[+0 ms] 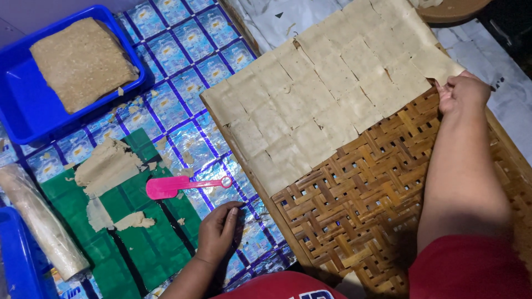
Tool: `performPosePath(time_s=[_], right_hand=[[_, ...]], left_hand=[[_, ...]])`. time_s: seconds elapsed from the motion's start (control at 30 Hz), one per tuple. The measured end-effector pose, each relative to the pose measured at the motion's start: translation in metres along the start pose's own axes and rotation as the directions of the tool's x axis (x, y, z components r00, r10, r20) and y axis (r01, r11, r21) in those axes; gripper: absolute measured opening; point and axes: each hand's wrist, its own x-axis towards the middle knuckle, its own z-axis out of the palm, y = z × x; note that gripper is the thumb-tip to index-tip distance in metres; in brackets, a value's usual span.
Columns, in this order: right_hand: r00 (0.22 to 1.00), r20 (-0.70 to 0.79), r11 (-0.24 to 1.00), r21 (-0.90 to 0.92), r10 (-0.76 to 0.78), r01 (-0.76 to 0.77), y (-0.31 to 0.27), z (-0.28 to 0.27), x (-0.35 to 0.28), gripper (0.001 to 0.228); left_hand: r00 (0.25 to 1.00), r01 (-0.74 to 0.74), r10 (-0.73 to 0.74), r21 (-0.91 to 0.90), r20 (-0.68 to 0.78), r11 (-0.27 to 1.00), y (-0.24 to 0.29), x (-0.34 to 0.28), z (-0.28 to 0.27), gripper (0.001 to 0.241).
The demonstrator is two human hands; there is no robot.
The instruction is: Flattening and cutting dough into thin sheets using a rolling pin and a small spatula on a workspace.
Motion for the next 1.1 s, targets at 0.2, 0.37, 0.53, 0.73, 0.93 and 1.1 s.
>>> performPosePath(time_s=[0.2, 0.37, 0.53, 0.73, 0.93, 1.1], right_hand=[[0.997, 0.066, 0.988, 0.151, -0.04, 0.03, -0.031, 0.011, -0.033, 0.037], [0.961, 0.242, 0.983, 0.154, -0.131, 0.095, -0.051, 0.042, 0.012, 0.038], [0.945, 0.278, 0.937, 0.343, -0.171, 0.069, -0.052, 0.044, -0.032, 0.023], [1.0, 0.016, 0.998, 0.06, -0.024, 0.023, -0.008, 0.021, 0.003, 0.03], [0.984, 0.099, 0.984, 0.114, -0.15, 0.139, 0.007, 0.007, 0.022, 0.028], [0.994, -0.01, 0.987, -0.119, -0.109, 0.107, 0.005, 0.006, 0.007, 0.031]], left_hand=[[0.999, -0.04, 0.039, -0.005, -0.019, 0.999, -0.003, 0.001, 0.001, 0.025], [0.997, -0.062, 0.064, 0.035, -0.042, 0.997, -0.003, -0.001, 0.004, 0.024], [0.997, -0.065, 0.067, 0.043, -0.041, 0.997, -0.003, 0.0, 0.004, 0.024], [0.996, -0.074, 0.076, 0.064, -0.037, 0.995, -0.002, -0.001, 0.003, 0.024], [0.995, -0.089, 0.092, 0.078, -0.034, 0.993, 0.0, -0.001, 0.003, 0.024], [0.996, -0.083, 0.086, 0.083, -0.029, 0.993, 0.003, -0.002, 0.002, 0.026]])
